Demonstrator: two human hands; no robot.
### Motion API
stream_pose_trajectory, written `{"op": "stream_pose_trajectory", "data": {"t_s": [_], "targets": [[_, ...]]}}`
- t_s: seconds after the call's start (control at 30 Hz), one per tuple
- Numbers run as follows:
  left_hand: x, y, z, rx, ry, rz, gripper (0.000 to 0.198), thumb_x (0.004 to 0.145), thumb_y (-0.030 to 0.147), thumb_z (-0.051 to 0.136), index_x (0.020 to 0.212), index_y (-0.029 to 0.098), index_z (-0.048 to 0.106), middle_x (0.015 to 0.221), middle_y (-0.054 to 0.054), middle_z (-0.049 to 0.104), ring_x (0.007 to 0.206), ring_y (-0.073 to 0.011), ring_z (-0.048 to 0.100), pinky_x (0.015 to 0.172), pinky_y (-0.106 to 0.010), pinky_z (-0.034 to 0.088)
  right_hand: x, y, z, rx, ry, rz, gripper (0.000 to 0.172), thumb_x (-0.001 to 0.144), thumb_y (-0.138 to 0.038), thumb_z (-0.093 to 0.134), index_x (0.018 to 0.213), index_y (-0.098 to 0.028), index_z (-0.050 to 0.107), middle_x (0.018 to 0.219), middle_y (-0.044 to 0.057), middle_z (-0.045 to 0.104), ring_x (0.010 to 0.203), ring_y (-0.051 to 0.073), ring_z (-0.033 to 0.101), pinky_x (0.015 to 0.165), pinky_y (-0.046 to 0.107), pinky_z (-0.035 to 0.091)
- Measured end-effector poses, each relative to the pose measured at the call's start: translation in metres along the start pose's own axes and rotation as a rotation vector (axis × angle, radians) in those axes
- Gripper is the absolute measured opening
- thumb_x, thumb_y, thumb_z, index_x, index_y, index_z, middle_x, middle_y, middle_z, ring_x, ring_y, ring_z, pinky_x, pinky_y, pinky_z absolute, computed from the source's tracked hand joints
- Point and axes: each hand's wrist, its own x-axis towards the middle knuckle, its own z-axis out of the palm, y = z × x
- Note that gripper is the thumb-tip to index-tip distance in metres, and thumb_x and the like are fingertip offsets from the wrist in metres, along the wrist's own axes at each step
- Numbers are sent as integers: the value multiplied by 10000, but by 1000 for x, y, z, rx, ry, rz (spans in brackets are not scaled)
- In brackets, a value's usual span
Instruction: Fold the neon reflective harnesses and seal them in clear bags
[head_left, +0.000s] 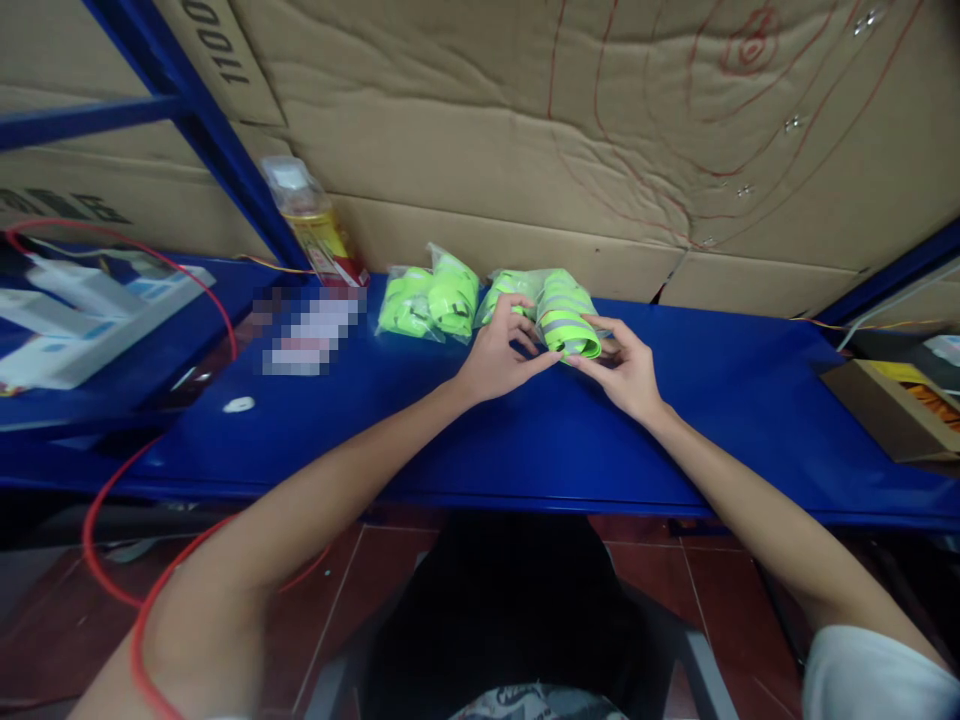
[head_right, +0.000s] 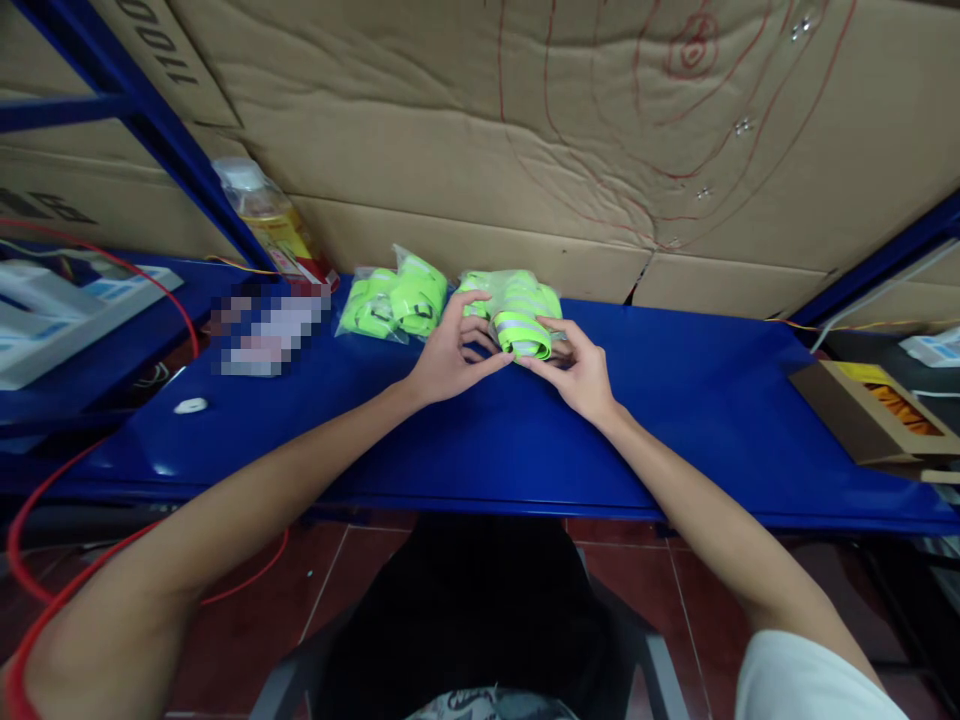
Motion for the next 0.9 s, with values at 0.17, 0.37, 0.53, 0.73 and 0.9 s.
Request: {"op": "stream_pose_trajectory", "data": {"t_s": [0.17,0.37,0.53,0.73,0.9], "targets": [[0,2,-3,-6,-95,89,661,929,396,774,1541,200,617,1013,-56,785,865,-166,753,683,-247,634,3,3,-2,-25,49,27,780,724,-614,958,1374,-279,685,1022,44,838,841,276,802,867,509,704],[-1,1,2,-113,2,10,614,892,414,825,1448,185,701,810,-9,740,703,-155,702,733,-318,655,4,0,-2,-69,44,21,716,815,-627,866,1409,-265,700,1051,47,825,790,245,773,705,422,680],[-4,6,-1,32,-80,66,667,972,385,733,1602,268,544,910,-21,715,681,-147,655,729,-312,631,-1,-8,1,-341,-53,-30,650,941,-654,727,1429,-226,712,970,67,821,667,225,715,759,460,675],[-4,16,-8,176,-213,194,833,925,444,794,1670,328,441,1360,-118,688,900,-210,675,877,-400,663,-3,-8,3,-353,-98,-88,783,985,-606,675,1661,-253,499,1322,114,778,806,254,755,865,500,680],[-3,6,-5,226,-120,202,734,910,413,814,1576,302,525,1530,-114,629,852,-177,667,857,-377,650,-7,-12,5,-257,-159,-29,807,1025,-639,610,1719,-288,396,1300,89,773,730,220,739,767,459,688]]}}
